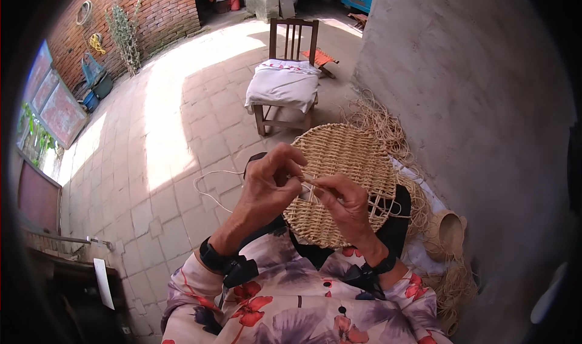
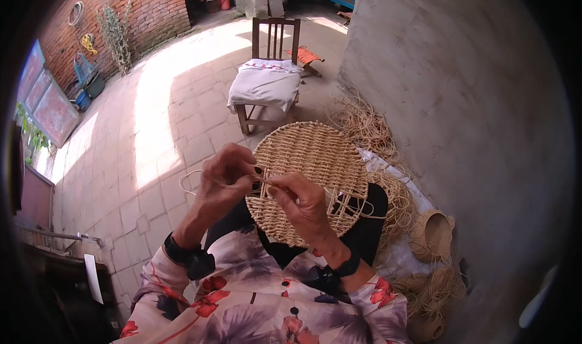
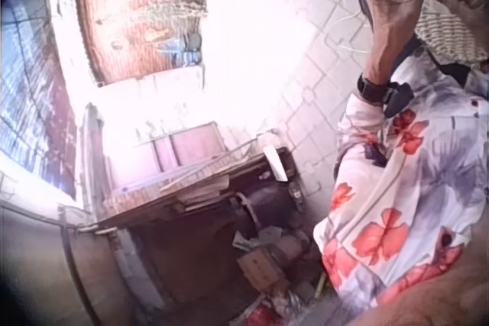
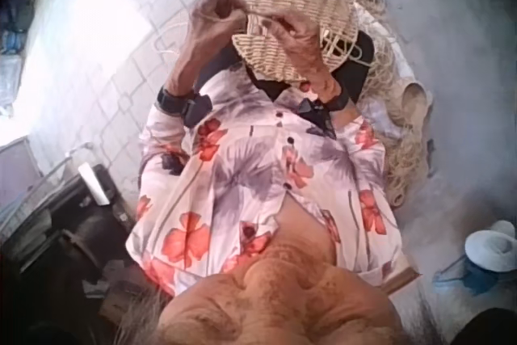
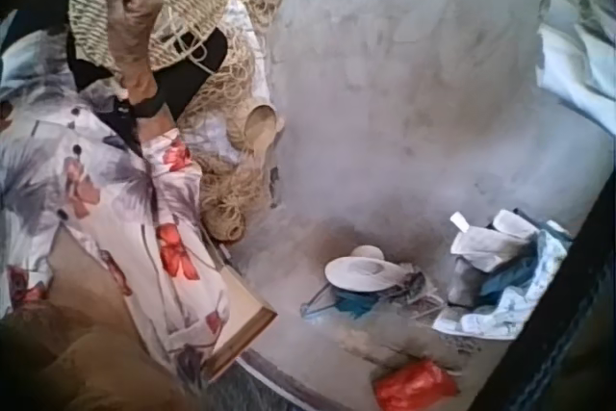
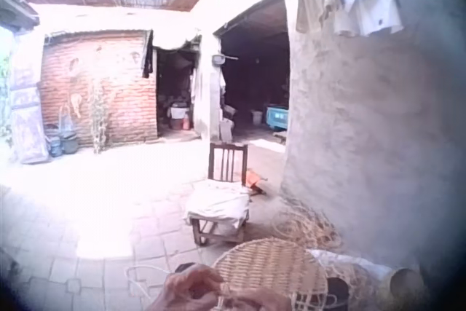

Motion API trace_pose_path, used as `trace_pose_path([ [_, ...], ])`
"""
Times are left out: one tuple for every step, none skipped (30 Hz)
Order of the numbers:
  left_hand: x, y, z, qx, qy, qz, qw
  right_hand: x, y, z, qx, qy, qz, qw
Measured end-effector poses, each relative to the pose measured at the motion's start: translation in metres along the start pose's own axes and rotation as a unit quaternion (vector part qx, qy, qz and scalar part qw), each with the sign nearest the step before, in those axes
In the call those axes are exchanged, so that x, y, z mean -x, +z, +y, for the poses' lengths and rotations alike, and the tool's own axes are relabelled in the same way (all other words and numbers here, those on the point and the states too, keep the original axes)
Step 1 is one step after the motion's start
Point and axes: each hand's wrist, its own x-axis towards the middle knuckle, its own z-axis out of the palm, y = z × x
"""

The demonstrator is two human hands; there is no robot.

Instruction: Weaving a circular basket or tray using strips of bamboo or wood.

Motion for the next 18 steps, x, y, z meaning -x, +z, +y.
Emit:
trace_pose_path([
  [0.002, 0.001, -0.008, 0.070, -0.017, -0.045, 0.996, 0.005, -0.008, 0.003, -0.002, -0.003, -0.012, 1.000],
  [-0.004, 0.001, 0.001, 0.062, -0.080, -0.130, 0.986, 0.010, -0.020, 0.006, 0.065, -0.023, 0.024, 0.997],
  [-0.004, 0.000, -0.004, 0.065, -0.079, -0.127, 0.987, 0.014, -0.027, 0.007, 0.130, -0.046, 0.059, 0.989],
  [-0.004, -0.001, -0.014, -0.022, -0.074, -0.137, 0.988, 0.018, -0.029, 0.009, 0.175, -0.028, 0.072, 0.982],
  [-0.002, 0.001, -0.027, -0.107, -0.069, -0.146, 0.981, 0.020, -0.030, 0.016, 0.179, -0.028, 0.070, 0.981],
  [0.000, 0.002, -0.042, -0.128, 0.001, -0.136, 0.982, 0.021, -0.028, 0.022, 0.250, -0.045, 0.055, 0.966],
  [0.001, 0.007, -0.052, -0.125, 0.001, -0.136, 0.983, 0.023, -0.026, 0.025, 0.320, -0.062, 0.040, 0.945],
  [-0.002, 0.010, -0.056, -0.165, 0.002, -0.161, 0.973, 0.020, -0.023, 0.023, 0.342, -0.048, 0.024, 0.938],
  [-0.004, 0.014, -0.059, -0.206, 0.002, -0.185, 0.961, 0.018, -0.020, 0.026, 0.342, -0.047, 0.025, 0.938],
  [-0.005, 0.022, -0.064, -0.189, 0.051, -0.171, 0.966, 0.017, -0.017, 0.032, 0.339, -0.048, 0.002, 0.939],
  [-0.007, 0.026, -0.063, -0.189, 0.052, -0.173, 0.965, 0.014, -0.015, 0.037, 0.336, -0.050, -0.021, 0.940],
  [-0.010, 0.028, -0.063, -0.213, 0.049, -0.196, 0.956, 0.011, -0.013, 0.040, 0.335, -0.049, -0.019, 0.941],
  [-0.013, 0.030, -0.062, -0.236, 0.046, -0.220, 0.945, 0.008, -0.010, 0.042, 0.348, -0.044, -0.030, 0.936],
  [-0.014, 0.030, -0.061, -0.237, 0.045, -0.221, 0.945, 0.005, -0.008, 0.043, 0.360, -0.038, -0.042, 0.931],
  [-0.014, 0.031, -0.059, -0.240, 0.040, -0.231, 0.942, 0.003, -0.006, 0.043, 0.358, -0.038, -0.042, 0.932],
  [-0.015, 0.031, -0.057, -0.243, 0.034, -0.241, 0.939, 0.002, -0.004, 0.043, 0.359, -0.041, -0.036, 0.932],
  [-0.015, 0.032, -0.057, -0.244, 0.032, -0.241, 0.939, 0.001, -0.002, 0.043, 0.359, -0.046, -0.032, 0.932],
  [-0.015, 0.033, -0.056, -0.252, 0.040, -0.228, 0.940, 0.002, -0.002, 0.045, 0.357, -0.046, -0.033, 0.932],
])
